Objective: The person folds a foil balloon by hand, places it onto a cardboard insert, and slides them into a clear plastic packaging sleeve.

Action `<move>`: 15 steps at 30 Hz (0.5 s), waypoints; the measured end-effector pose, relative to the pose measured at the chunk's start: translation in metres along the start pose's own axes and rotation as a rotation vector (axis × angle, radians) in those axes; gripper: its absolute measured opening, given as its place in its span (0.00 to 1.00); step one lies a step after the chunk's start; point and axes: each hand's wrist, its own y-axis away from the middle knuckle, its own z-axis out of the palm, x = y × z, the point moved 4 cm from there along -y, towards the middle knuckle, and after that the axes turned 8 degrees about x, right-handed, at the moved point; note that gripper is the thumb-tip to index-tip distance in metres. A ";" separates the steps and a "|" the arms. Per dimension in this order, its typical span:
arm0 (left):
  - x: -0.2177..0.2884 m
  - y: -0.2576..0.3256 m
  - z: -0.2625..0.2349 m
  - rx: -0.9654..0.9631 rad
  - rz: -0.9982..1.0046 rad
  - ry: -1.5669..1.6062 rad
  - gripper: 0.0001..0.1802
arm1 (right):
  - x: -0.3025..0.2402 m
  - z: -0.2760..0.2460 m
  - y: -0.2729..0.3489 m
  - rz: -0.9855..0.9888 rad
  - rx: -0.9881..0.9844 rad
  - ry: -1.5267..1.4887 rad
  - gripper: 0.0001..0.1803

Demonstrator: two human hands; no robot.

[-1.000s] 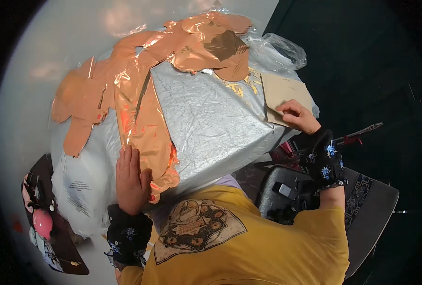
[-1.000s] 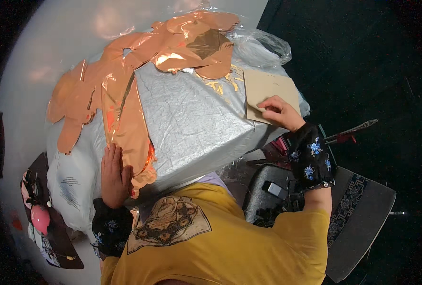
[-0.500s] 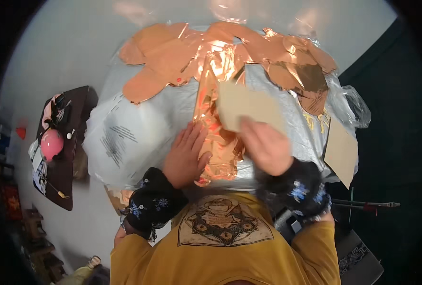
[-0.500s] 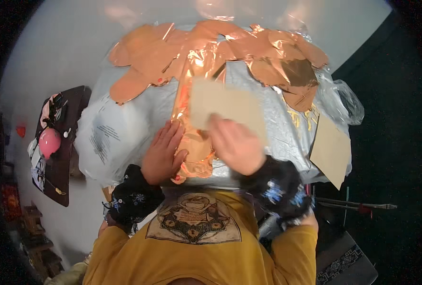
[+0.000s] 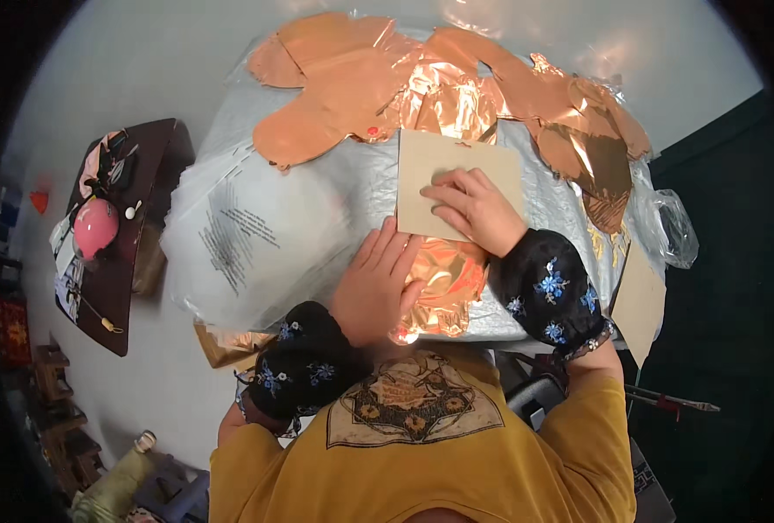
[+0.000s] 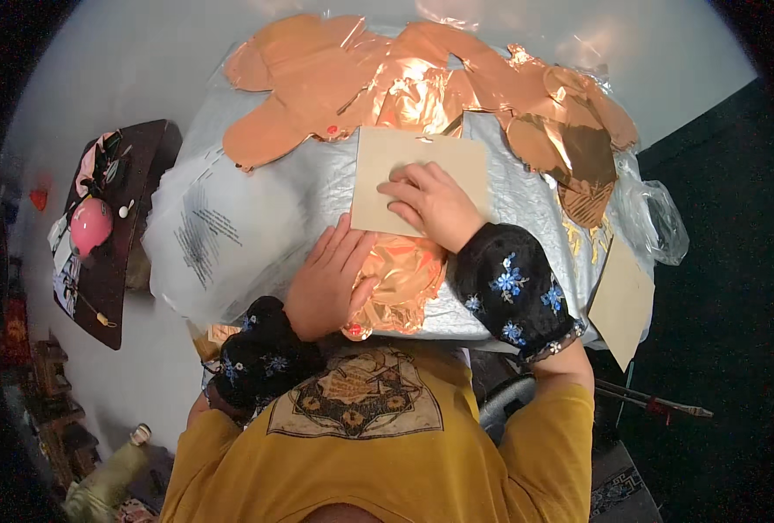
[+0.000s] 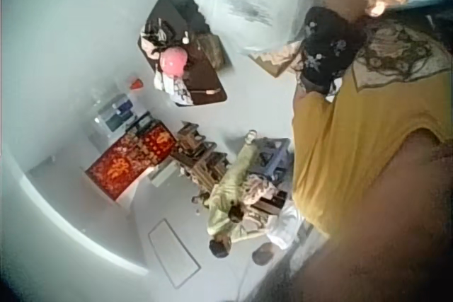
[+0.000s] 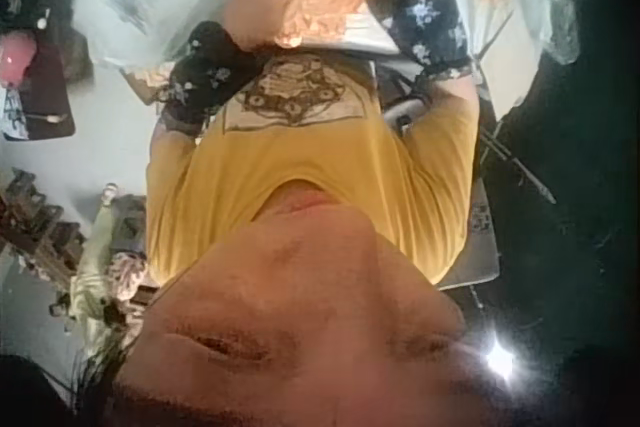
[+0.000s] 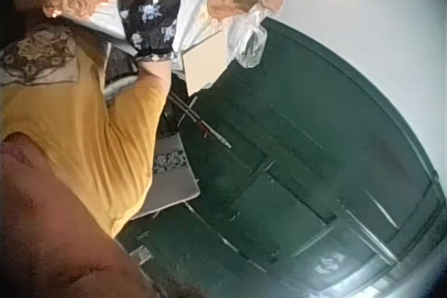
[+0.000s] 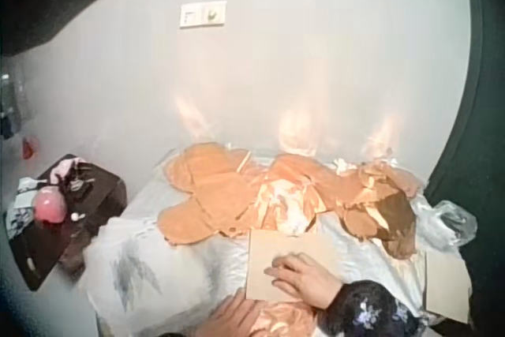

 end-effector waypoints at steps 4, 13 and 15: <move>0.000 -0.002 0.000 -0.039 -0.022 0.035 0.35 | 0.009 0.009 -0.003 0.014 0.007 -0.035 0.17; -0.002 -0.001 0.004 -0.033 -0.033 0.051 0.35 | 0.037 0.018 -0.002 0.115 -0.145 -0.305 0.22; -0.003 -0.002 0.004 -0.033 -0.037 0.069 0.35 | 0.042 0.015 -0.006 0.125 -0.186 -0.364 0.22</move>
